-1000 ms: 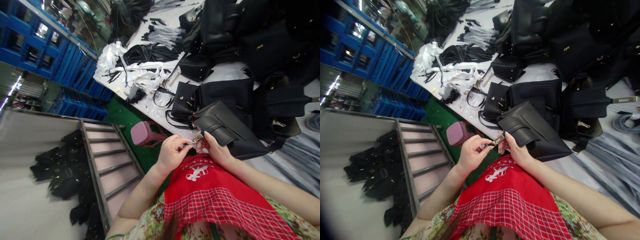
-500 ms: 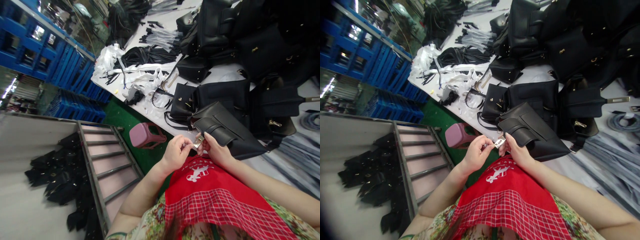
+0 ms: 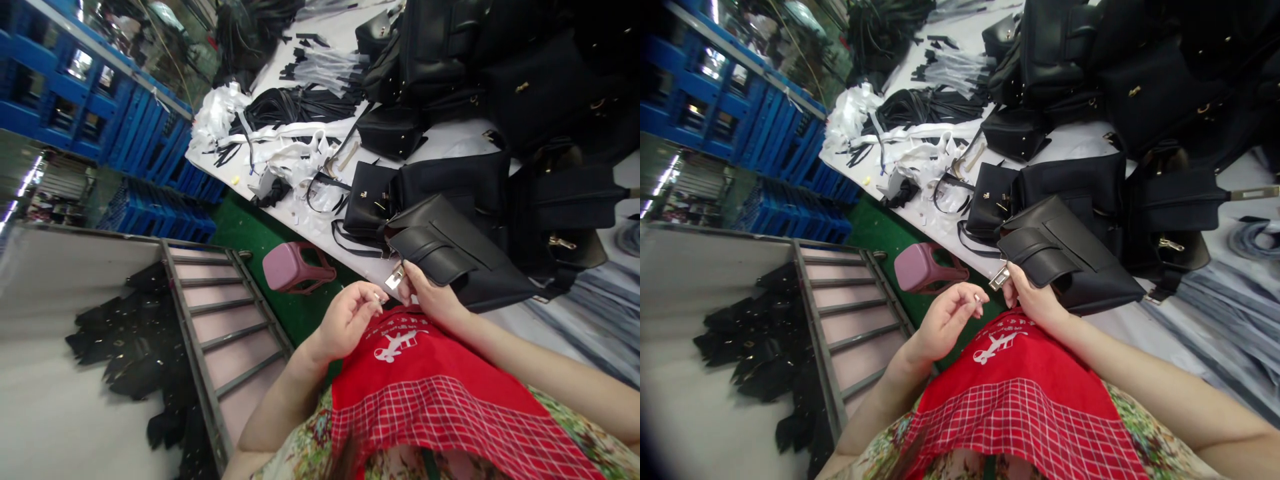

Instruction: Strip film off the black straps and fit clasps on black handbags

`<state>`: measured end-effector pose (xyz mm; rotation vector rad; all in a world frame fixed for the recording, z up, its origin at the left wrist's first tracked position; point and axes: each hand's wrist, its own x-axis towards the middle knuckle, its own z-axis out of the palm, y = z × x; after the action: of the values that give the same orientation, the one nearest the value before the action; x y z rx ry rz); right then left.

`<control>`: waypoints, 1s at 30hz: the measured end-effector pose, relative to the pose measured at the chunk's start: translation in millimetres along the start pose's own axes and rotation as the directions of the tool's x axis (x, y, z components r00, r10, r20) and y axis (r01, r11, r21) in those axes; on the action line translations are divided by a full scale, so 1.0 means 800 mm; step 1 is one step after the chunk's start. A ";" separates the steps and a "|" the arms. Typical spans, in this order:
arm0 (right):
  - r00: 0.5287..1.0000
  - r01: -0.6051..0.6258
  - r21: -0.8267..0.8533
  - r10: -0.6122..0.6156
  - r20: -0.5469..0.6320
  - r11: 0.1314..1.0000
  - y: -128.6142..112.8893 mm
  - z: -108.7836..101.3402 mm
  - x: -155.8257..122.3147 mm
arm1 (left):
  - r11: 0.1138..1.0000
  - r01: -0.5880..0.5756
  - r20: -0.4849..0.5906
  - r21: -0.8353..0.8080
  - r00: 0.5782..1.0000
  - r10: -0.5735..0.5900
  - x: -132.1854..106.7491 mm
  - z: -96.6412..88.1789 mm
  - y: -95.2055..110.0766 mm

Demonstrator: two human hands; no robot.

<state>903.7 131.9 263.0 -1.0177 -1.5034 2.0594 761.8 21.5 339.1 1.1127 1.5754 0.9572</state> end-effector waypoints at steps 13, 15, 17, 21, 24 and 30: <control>0.991 -0.031 0.159 0.051 -0.125 0.987 0.012 -0.009 0.012 | 0.971 0.098 -0.214 -0.217 0.966 -0.145 0.015 -0.014 -0.041; 0.974 0.039 0.061 -0.025 -0.225 0.997 0.005 -0.024 0.014 | 0.957 0.073 -0.248 -0.280 0.958 -0.146 0.020 -0.020 -0.054; 0.963 0.083 -0.051 -0.094 -0.253 0.995 -0.011 -0.040 0.008 | 0.897 0.088 -0.241 -0.434 0.948 -0.210 0.028 -0.023 -0.069; 0.979 0.039 -0.153 -0.068 -0.190 0.987 -0.061 -0.056 -0.028 | 0.779 0.183 -0.144 -0.599 0.933 -0.330 0.044 -0.030 -0.092; 0.976 0.071 -0.241 -0.117 -0.183 0.968 -0.104 -0.065 -0.053 | 0.746 0.208 -0.100 -0.633 0.933 -0.345 0.055 -0.038 -0.105; 0.878 0.267 -0.728 -0.470 -0.086 0.632 -0.192 -0.126 0.002 | 0.776 0.157 -0.132 -0.611 0.946 -0.296 0.069 -0.057 -0.121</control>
<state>962.3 251.4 389.4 -1.0473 -2.1754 0.9871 689.4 43.8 245.8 0.3680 1.3854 1.3197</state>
